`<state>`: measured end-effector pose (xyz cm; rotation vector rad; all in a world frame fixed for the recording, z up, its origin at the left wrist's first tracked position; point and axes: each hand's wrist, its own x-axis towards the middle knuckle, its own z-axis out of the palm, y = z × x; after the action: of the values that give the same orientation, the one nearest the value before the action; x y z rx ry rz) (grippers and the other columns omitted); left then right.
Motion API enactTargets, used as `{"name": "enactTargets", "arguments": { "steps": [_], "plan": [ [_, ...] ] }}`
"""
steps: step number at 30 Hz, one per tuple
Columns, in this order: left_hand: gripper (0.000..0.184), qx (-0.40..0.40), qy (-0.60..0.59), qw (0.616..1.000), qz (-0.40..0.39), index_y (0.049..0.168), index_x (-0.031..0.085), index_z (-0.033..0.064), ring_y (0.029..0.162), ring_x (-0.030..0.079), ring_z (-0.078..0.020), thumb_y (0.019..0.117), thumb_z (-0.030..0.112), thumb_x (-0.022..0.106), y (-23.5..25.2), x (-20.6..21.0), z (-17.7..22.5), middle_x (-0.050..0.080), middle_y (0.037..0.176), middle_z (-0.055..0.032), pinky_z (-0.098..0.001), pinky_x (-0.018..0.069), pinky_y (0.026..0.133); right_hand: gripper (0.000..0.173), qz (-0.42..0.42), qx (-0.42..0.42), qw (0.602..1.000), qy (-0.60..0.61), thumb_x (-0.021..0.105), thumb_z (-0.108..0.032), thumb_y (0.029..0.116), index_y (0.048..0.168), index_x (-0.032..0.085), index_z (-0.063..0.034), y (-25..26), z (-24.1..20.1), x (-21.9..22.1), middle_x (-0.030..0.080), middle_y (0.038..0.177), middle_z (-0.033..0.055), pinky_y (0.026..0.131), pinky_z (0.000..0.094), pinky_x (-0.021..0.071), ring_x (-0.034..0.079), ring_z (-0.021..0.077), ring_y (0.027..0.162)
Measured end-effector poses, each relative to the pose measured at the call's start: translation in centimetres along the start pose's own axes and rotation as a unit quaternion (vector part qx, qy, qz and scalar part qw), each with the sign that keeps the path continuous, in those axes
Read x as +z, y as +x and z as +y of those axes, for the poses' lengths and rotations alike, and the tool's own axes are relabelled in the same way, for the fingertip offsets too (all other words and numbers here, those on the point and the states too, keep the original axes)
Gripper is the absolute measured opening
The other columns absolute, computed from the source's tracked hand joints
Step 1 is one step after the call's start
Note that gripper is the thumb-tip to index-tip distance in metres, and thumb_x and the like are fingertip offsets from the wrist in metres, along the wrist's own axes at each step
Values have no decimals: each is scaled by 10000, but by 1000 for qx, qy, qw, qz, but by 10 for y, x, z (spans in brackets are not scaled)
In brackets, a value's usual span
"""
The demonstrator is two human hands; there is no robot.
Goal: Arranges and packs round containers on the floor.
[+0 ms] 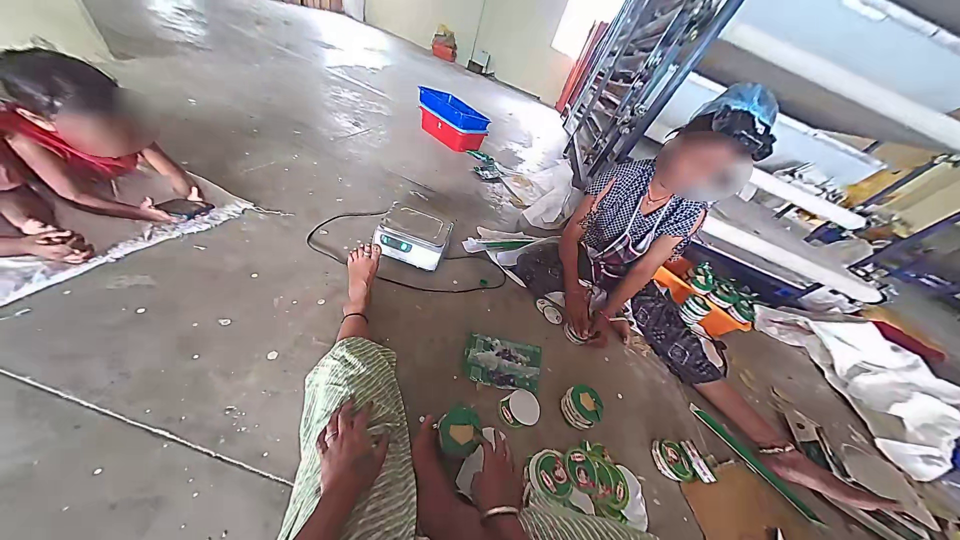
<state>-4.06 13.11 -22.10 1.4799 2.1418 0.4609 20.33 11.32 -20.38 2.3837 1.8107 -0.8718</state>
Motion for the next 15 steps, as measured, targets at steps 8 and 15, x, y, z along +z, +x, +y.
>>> {"name": "enactTargets", "arguments": {
  "steps": [8, 15],
  "plan": [
    [675, -4, 5, 1000, -11, 1494, 512, 146, 1526, 272, -391, 897, 379, 724, 0, 0, 3, 341, 1635, -173, -616, 199, 1204, 581, 9, -29, 999, -35, 669, -145, 930, 1495, 534, -150, -15, -6, 13, 211, 1689, 193, 1207, 680, 167, 164, 446, 1556],
    [695, -33, 28, 996, -77, 1562, 419, 206, 1547, 229, -379, 949, 450, 639, 1, -18, 13, 264, 1673, -157, -595, 184, 1228, 537, -17, -97, 990, -104, 626, -157, 957, 1488, 547, -144, -23, -30, 13, 184, 1696, 196, 1191, 726, 94, 93, 447, 1568]
  ]
}}
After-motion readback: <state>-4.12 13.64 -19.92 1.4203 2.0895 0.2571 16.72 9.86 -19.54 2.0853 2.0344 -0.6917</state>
